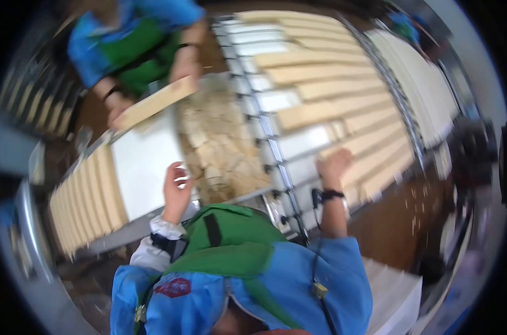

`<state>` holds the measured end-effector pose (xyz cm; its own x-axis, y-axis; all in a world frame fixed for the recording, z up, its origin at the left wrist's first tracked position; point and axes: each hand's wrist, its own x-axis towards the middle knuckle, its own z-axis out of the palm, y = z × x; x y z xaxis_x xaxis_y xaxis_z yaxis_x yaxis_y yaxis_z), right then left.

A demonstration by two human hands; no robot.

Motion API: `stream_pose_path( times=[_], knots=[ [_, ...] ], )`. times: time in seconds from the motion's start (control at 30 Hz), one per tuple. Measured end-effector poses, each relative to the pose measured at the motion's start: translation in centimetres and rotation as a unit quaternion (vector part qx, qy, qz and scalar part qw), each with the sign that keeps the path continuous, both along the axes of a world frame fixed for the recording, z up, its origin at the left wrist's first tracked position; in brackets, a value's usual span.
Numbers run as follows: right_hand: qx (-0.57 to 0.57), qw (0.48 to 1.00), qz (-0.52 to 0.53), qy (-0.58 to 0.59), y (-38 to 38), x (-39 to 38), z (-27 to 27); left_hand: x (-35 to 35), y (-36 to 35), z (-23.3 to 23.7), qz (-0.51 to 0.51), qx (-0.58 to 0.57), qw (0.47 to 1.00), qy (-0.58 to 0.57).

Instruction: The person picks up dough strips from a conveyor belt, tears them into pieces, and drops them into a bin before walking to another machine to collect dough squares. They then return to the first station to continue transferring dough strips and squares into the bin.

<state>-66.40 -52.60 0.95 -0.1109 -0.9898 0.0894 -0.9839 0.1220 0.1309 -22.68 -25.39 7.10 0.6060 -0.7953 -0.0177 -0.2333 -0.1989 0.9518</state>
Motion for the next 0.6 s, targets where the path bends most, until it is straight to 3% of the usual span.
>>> stream_pose_path(
  times=[0.07, 0.13, 0.2, 0.23, 0.3, 0.37, 0.43, 0.53, 0.6],
  knots=[
    [0.011, 0.999, 0.019, 0.023, 2.0, 6.0, 6.8, 1.8, 2.2, -0.8, 0.054, 0.014, 0.998, 0.036],
    [-0.047, 0.992, 0.114, 0.021, 2.2, 10.5, 7.2, 4.1, 4.9, -3.6, 0.127, 0.037, 0.989, 0.07],
    [-0.089, 0.958, 0.264, -0.063, 3.6, 17.5, 6.5, 6.0, 8.0, -3.9, 0.21, 0.079, 0.966, 0.132],
    [-0.109, 0.933, 0.328, -0.103, 4.8, 21.2, 6.7, 6.9, 9.6, -4.3, 0.242, 0.094, 0.951, 0.167],
    [-0.045, 0.855, 0.454, -0.247, 7.7, 29.7, 7.4, 8.8, 13.5, -7.0, 0.309, 0.117, 0.928, 0.174],
    [0.066, 0.804, 0.513, -0.293, 11.9, 38.7, 8.0, 10.6, 16.2, -7.1, 0.362, 0.125, 0.899, 0.212],
    [0.108, 0.702, 0.61, -0.352, 15.3, 47.3, 5.1, 12.4, 19.4, -8.6, 0.407, 0.141, 0.885, 0.175],
    [0.178, 0.605, 0.691, -0.353, 20.8, 59.6, 3.5, 15.1, 23.4, -10.5, 0.441, 0.173, 0.866, 0.159],
    [0.199, 0.587, 0.708, -0.338, 23.9, 67.1, 1.5, 16.5, 25.9, -14.3, 0.437, 0.194, 0.873, 0.101]
  ],
)
